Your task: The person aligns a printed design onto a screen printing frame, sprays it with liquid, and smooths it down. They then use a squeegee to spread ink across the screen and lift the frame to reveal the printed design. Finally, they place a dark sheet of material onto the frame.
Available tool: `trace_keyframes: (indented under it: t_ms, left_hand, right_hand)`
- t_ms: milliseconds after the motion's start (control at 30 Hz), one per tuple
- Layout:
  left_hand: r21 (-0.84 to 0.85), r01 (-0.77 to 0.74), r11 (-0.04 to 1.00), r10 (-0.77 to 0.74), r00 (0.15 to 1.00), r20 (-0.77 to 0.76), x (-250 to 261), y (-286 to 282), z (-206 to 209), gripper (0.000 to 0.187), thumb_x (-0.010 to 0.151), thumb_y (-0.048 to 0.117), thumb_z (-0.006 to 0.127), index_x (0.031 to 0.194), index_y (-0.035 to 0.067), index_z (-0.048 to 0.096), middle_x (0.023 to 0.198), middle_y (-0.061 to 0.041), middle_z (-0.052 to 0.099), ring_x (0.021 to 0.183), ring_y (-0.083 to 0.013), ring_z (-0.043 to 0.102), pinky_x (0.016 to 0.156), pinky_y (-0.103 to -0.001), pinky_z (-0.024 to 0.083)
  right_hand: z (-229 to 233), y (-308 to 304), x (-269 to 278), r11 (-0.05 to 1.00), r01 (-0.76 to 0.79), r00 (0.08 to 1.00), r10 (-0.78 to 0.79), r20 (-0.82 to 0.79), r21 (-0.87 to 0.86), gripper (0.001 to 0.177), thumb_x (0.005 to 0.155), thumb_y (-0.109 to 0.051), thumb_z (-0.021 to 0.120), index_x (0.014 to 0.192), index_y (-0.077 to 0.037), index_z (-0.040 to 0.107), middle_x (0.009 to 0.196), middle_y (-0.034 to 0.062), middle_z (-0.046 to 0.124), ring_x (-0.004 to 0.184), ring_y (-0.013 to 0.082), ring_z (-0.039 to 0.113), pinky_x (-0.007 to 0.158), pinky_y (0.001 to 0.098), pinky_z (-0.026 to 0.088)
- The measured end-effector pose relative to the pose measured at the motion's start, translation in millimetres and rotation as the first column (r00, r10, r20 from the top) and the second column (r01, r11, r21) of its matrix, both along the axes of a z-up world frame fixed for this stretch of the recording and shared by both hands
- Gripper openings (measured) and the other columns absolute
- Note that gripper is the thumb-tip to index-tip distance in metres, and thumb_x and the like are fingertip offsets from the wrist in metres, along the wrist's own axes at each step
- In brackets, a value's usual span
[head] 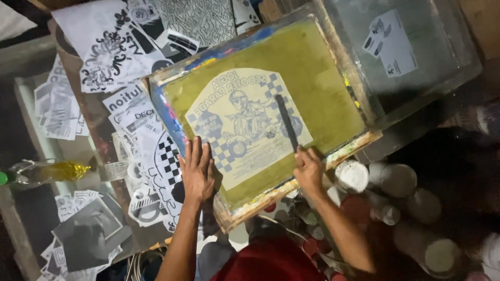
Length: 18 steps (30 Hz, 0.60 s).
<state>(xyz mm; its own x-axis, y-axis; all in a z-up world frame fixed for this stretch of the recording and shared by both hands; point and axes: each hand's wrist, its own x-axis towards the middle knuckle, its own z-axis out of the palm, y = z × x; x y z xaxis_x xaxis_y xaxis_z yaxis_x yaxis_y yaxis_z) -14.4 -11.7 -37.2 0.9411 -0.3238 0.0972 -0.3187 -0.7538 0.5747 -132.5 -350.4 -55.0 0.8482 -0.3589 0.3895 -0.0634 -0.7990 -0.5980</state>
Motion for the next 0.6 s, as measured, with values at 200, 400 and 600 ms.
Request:
trace_keyframes:
  t_ms: [200, 400, 600]
  left_hand:
    - [0.047, 0.008, 0.999, -0.005, 0.998, -0.061, 5, 0, 1, 0.052, 0.108, 0.043, 0.039, 0.158, 0.029, 0.039, 0.174, 0.0, 0.015, 0.159, -0.0308, 0.01, 0.12, -0.069, 0.012]
    - [-0.099, 0.023, 0.995, -0.034, 0.992, -0.12, 7, 9, 5, 0.052, 0.107, 0.039, 0.041, 0.157, 0.024, 0.042, 0.173, -0.002, 0.019, 0.159, -0.0329, 0.012, 0.118, -0.072, 0.014]
    - [-0.248, -0.091, 0.964, 0.048, 0.983, -0.175, 3, 41, 17, 0.054, 0.107, 0.032, 0.045, 0.159, 0.023, 0.04, 0.168, -0.005, 0.032, 0.156, -0.0326, 0.022, 0.122, -0.066, 0.013]
  right_hand:
    - [-18, 78, -5, 0.999, -0.025, 0.999, 0.024, 0.03, 0.023, 0.027, 0.082, 0.002, 0.069, 0.107, -0.004, 0.078, 0.073, 0.0063, 0.062, 0.061, 0.0278, 0.061, 0.06, 0.038, 0.051]
    - [7, 160, -10, 0.999, -0.034, 0.999, 0.035, 0.029, -0.023, 0.021, 0.089, -0.004, 0.067, 0.107, -0.004, 0.076, 0.074, 0.0077, 0.06, 0.061, 0.0303, 0.061, 0.056, 0.0371, 0.048]
    - [24, 217, -11, 0.999, -0.035, 0.999, 0.035, 0.011, -0.022, 0.03, 0.083, -0.006, 0.068, 0.113, -0.006, 0.074, 0.074, 0.0069, 0.059, 0.061, 0.031, 0.064, 0.056, 0.0382, 0.051]
